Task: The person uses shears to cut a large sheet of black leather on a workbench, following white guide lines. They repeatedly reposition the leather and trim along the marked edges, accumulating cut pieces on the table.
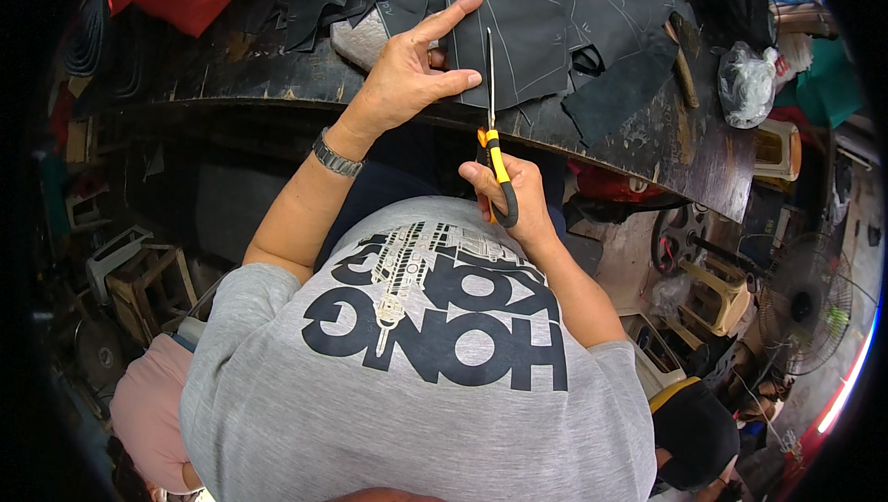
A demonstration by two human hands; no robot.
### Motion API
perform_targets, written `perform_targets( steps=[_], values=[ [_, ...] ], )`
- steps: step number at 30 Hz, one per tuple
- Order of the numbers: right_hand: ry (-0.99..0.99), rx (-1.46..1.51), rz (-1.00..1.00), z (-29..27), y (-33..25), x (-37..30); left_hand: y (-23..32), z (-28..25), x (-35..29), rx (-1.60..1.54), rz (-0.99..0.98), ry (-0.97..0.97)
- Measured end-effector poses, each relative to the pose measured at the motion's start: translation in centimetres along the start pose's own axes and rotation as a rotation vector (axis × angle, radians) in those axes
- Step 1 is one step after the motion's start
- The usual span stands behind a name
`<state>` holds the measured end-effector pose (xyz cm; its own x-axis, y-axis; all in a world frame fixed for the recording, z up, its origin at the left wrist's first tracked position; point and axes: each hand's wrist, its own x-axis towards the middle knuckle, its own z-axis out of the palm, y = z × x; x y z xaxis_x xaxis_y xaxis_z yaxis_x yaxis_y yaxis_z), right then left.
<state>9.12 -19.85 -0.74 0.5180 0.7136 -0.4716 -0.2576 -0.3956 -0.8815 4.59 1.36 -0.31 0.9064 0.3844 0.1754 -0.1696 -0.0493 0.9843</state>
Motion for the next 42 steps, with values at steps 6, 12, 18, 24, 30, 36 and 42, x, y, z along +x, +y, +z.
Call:
perform_targets(
  steps=[6, 12, 18, 24, 30, 36, 42],
  values=[
    [0.012, 0.006, 0.057, 0.0, 0.5, 0.2, 0.1, -0.2, 0.0, 0.039, 0.006, -0.008],
    [0.01, 0.021, 0.065, -0.1, 1.0, 0.3, 0.0, -0.1, -0.1, 0.018, 0.007, -0.005],
    [-0.002, -0.026, 0.098, -0.5, 0.4, -0.1, -0.6, -0.1, 0.5, -0.112, -0.01, 0.056],
    [-0.034, 0.06, 0.06, -0.9, -0.7, 0.9, -0.1, -0.4, 0.2, -0.037, -0.113, -0.008],
    [-0.068, 0.027, 0.06, -0.9, -0.7, 1.1, 0.1, -0.1, -0.2, -0.048, 0.0, 0.011],
    [-0.043, 0.019, 0.062, -0.5, -0.6, 0.8, -0.2, -0.2, -0.2, -0.03, -0.01, 0.007],
    [-0.004, 0.005, 0.084, -0.3, -0.7, 0.6, -0.3, -0.2, -0.1, -0.023, 0.021, 0.02]
  ],
)
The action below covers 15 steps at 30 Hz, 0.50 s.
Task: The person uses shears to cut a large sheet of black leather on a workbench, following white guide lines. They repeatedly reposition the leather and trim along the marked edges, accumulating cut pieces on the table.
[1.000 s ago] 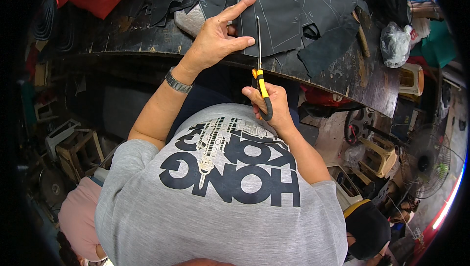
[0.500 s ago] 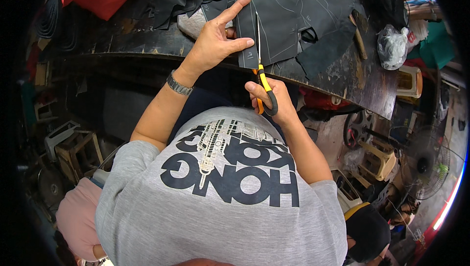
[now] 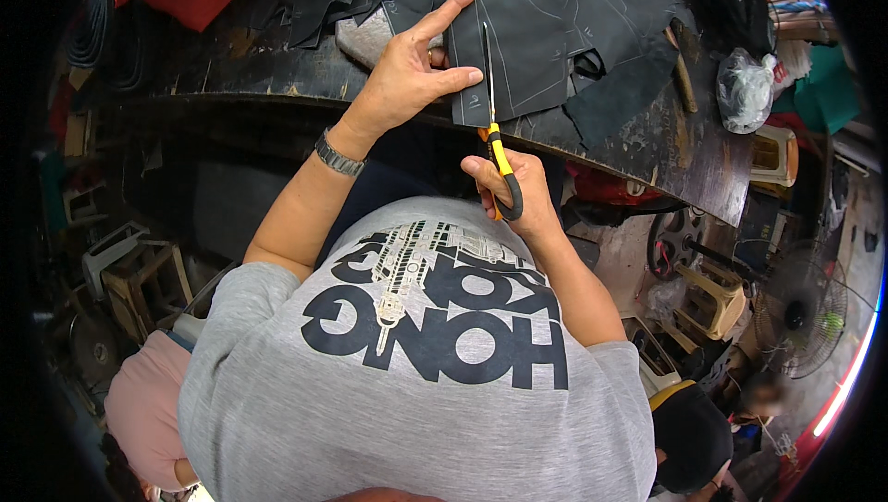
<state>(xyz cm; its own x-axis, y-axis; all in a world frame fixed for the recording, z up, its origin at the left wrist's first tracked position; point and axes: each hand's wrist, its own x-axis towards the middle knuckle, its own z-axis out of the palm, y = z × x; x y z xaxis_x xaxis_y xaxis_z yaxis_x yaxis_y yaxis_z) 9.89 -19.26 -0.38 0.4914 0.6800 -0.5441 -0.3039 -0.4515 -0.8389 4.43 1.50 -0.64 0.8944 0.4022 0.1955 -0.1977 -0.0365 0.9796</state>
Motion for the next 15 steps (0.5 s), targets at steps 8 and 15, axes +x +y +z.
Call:
perform_targets(
  steps=[8, 15],
  values=[
    [0.005, -0.039, 0.026, -0.2, 0.2, 0.0, -0.3, -0.3, 0.1, -0.108, -0.133, -0.021],
    [-0.074, -0.038, -0.022, -0.8, -1.1, 0.6, 0.1, -0.8, 1.3, -0.081, 0.036, 0.005]
  ],
)
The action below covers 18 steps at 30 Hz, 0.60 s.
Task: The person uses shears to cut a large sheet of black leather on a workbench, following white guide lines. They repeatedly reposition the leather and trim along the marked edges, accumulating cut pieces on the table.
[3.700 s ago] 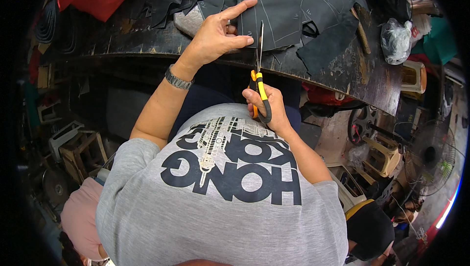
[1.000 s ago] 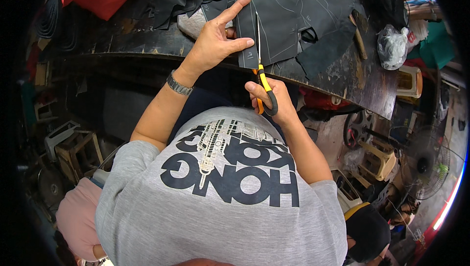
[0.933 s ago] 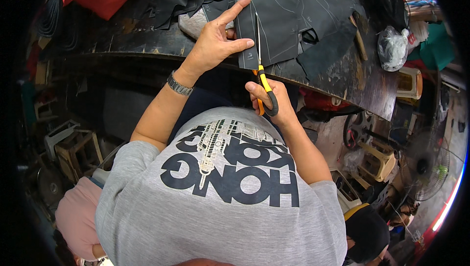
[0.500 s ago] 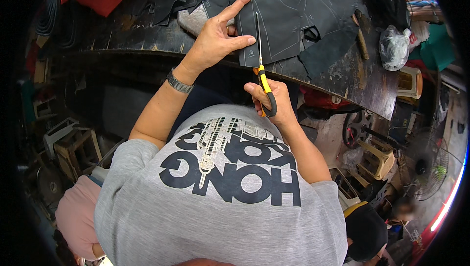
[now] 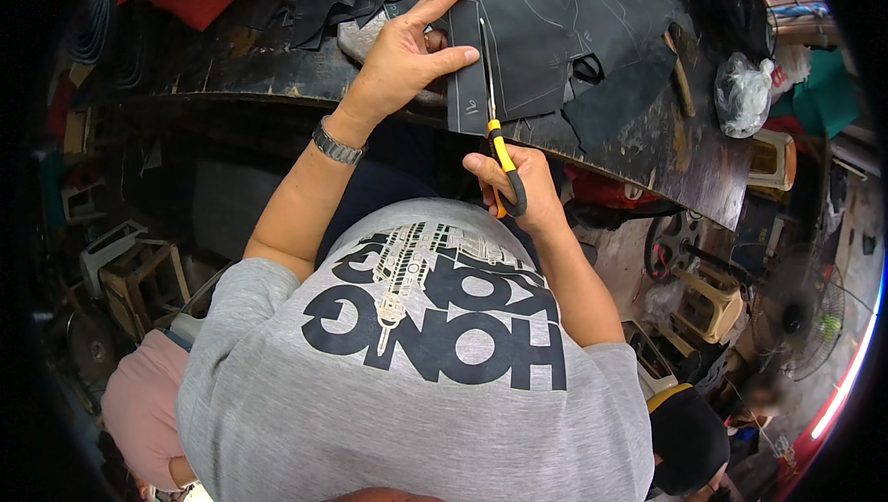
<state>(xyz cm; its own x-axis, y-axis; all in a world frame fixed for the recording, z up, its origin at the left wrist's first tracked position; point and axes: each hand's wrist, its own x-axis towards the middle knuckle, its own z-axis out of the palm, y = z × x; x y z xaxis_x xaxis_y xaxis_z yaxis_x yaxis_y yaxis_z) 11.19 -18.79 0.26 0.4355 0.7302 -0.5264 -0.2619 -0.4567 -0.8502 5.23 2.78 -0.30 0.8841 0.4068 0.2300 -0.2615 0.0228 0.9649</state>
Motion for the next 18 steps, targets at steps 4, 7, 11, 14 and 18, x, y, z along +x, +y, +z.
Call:
perform_targets(
  steps=[4, 7, 11, 14, 18],
  values=[
    [-0.016, 0.044, -0.069, -0.1, -0.9, 0.5, 0.5, 0.8, -0.4, 0.067, 0.034, -0.003],
    [-0.012, 0.034, -0.058, 0.0, -1.0, 0.6, 0.6, 0.8, -0.6, 0.044, 0.004, 0.004],
    [0.021, 0.093, -0.039, 0.4, -0.3, 0.6, 0.3, 0.8, -0.8, 0.027, 0.002, 0.009],
    [0.006, 0.042, -0.013, 0.2, 0.0, 0.6, 0.2, 0.8, -0.8, 0.033, 0.0, 0.008],
    [0.041, 0.041, -0.015, 0.5, 0.0, 0.5, 0.3, 0.7, -0.7, 0.081, 0.004, 0.011]
  ],
)
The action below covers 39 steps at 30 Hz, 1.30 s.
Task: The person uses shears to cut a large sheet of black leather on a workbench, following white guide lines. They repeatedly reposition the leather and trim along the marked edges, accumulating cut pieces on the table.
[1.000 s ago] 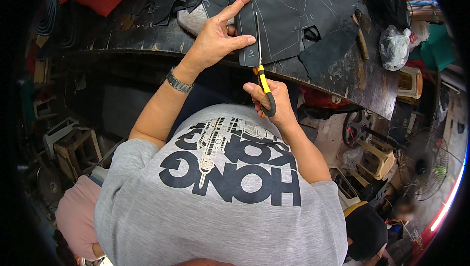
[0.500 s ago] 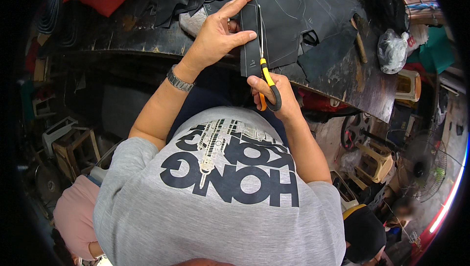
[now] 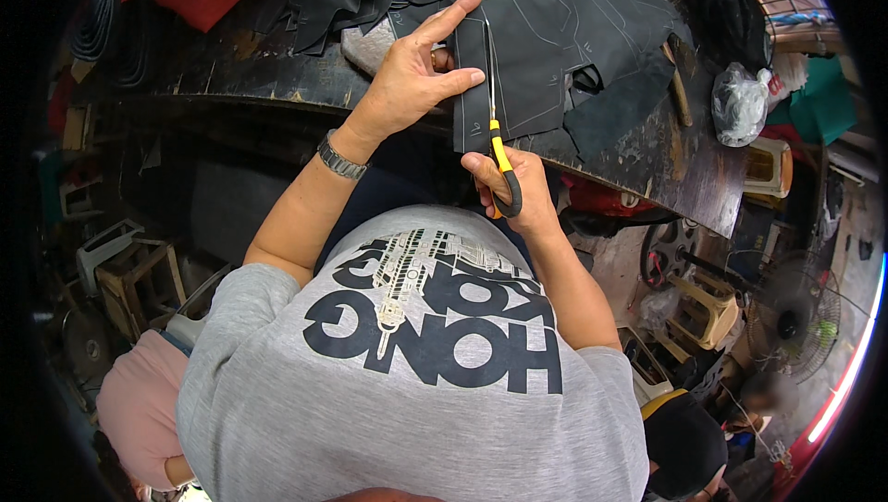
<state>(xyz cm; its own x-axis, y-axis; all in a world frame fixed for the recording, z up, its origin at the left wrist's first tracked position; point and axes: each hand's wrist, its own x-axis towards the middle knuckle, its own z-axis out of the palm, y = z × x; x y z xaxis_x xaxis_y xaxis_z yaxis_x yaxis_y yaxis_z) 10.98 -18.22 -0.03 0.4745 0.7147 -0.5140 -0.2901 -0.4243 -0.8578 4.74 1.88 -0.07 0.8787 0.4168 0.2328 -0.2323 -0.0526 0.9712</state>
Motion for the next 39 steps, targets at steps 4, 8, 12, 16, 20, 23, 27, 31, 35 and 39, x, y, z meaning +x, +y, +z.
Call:
perform_targets(
  steps=[4, 8, 12, 16, 20, 23, 27, 31, 35, 39],
  values=[
    [0.02, -0.009, 0.001, 0.3, 0.0, 0.0, 0.0, -0.1, 0.0, 0.021, -0.014, -0.005],
    [0.032, 0.009, 0.01, 0.7, 0.0, 0.0, -0.4, -0.1, 0.1, -0.014, -0.005, 0.002],
    [0.033, 0.046, 0.003, 1.1, 0.0, 0.1, -0.7, -0.2, 0.1, 0.021, -0.016, 0.007],
    [0.024, 0.049, -0.009, 1.0, 0.0, 0.0, -0.7, -0.3, -0.1, 0.033, -0.008, 0.012],
    [0.026, 0.037, 0.013, 0.9, 0.1, 0.2, -0.6, -0.4, -0.2, 0.043, -0.044, -0.004],
    [0.031, 0.022, 0.003, 1.0, 0.2, 0.3, -0.7, -0.3, -0.1, 0.029, -0.027, -0.004],
    [0.033, 0.014, 0.042, 1.1, 0.2, 0.2, -0.6, -0.4, -0.3, 0.057, -0.041, -0.012],
    [0.0, 0.049, 0.034, 0.7, -0.2, 0.3, -0.5, -0.8, 0.5, 0.038, 0.005, 0.056],
    [-0.135, 0.058, 0.027, -0.9, -0.9, 0.3, -0.2, -2.3, 2.2, -0.04, 0.031, 0.063],
    [-0.275, 0.017, 0.038, -3.1, -1.8, 0.5, 0.6, -3.9, 2.5, 0.091, -0.064, -0.119]
  ],
)
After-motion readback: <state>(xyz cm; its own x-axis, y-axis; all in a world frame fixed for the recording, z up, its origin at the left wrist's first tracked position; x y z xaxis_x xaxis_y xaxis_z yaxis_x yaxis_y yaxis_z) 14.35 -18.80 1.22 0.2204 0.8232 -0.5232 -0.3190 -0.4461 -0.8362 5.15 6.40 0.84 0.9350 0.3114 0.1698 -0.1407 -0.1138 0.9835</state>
